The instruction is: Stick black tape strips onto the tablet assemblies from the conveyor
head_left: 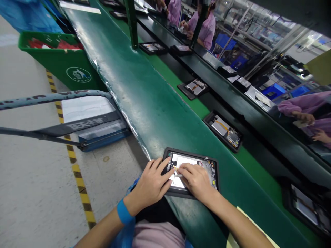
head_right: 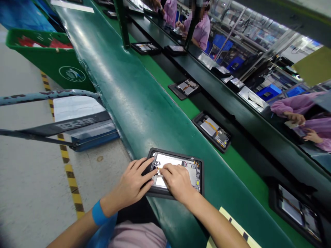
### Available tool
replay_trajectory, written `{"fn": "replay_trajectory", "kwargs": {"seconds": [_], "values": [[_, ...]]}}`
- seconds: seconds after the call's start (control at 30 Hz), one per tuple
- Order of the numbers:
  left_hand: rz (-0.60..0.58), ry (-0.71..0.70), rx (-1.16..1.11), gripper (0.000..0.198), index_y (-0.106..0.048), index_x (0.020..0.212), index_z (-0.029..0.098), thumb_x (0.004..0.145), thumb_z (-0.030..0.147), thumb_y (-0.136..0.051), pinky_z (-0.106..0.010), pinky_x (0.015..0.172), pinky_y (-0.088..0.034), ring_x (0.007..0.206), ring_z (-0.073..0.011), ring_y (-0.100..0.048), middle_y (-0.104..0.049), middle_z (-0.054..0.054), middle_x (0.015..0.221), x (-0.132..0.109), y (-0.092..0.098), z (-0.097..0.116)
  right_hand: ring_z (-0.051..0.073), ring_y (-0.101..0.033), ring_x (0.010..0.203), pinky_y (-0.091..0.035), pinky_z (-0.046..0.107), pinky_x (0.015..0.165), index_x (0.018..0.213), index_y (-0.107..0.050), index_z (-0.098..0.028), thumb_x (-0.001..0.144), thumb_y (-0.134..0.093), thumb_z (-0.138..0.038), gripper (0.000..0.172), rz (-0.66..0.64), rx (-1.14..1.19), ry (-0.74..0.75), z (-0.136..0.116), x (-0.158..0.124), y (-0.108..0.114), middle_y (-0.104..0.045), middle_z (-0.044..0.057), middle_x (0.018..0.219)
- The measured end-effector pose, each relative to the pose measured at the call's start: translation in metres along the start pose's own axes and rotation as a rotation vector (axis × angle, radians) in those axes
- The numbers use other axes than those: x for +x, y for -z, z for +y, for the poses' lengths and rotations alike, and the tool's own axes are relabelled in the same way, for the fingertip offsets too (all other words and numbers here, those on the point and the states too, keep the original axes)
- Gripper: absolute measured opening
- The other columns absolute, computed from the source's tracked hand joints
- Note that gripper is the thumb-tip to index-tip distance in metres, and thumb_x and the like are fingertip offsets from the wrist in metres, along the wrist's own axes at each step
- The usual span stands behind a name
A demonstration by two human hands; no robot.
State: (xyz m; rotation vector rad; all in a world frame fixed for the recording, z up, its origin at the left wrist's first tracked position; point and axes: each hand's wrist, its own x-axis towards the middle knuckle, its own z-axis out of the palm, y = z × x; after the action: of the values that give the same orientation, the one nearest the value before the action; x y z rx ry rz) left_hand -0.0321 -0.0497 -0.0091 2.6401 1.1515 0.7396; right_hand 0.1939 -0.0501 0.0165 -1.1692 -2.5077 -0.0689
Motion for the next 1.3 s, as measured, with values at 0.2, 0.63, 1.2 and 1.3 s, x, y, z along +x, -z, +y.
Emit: {"fn": "replay_trajectory", "kwargs": {"seconds": [0.2, 0.63, 1.2, 1.3], "values": [[-0.022, -0.012, 0.070, 0.038, -0.065, 0.134, 0.024, 0.099, 0.033, -0.053, -0.052, 0.100, -0.044, 0.127, -0.0362, -0.051, -0.057, -0.014, 0.145, -0.0003, 0.0014, 0.0023, 0.015, -0.063, 0.068, -0.040, 0.031, 0.063, 0.100, -0.069, -0.017, 0.106, -0.044, -0.016, 0.025, 0.004, -0.019, 0.011, -0.0001, 0.0012, 0.0009, -0.074, 0.004, 0.092], [-0.010, 0.010, 0.024, 0.036, -0.067, 0.132, 0.025, 0.099, 0.032, -0.052, -0.052, 0.103, -0.043, 0.129, -0.0351, -0.052, -0.059, -0.013, 0.144, -0.0051, -0.0012, 0.0022, 0.015, -0.066, 0.076, -0.041, 0.029, 0.065, 0.103, -0.069, -0.017, 0.105, -0.047, -0.015, 0.022, -0.010, 0.004, 0.039, 0.0033, -0.0013, 0.0002, -0.074, 0.006, 0.094], [-0.003, 0.002, 0.036, 0.038, -0.065, 0.134, 0.023, 0.099, 0.032, -0.052, -0.052, 0.102, -0.044, 0.128, -0.0358, -0.053, -0.058, -0.014, 0.144, -0.0057, -0.0001, 0.0024, 0.016, -0.066, 0.076, -0.044, 0.028, 0.066, 0.104, -0.070, -0.018, 0.106, -0.047, -0.018, 0.022, -0.038, 0.067, 0.033, 0.0036, -0.0008, 0.0017, -0.075, 0.007, 0.095], [-0.028, 0.007, 0.024, 0.039, -0.065, 0.135, 0.024, 0.099, 0.032, -0.052, -0.053, 0.104, -0.043, 0.130, -0.0356, -0.052, -0.057, -0.014, 0.145, -0.0064, -0.0020, 0.0023, 0.016, -0.068, 0.077, -0.046, 0.027, 0.068, 0.103, -0.069, -0.018, 0.104, -0.050, -0.017, 0.019, -0.039, 0.135, 0.002, 0.0052, 0.0009, 0.0014, -0.074, 0.007, 0.094]]}}
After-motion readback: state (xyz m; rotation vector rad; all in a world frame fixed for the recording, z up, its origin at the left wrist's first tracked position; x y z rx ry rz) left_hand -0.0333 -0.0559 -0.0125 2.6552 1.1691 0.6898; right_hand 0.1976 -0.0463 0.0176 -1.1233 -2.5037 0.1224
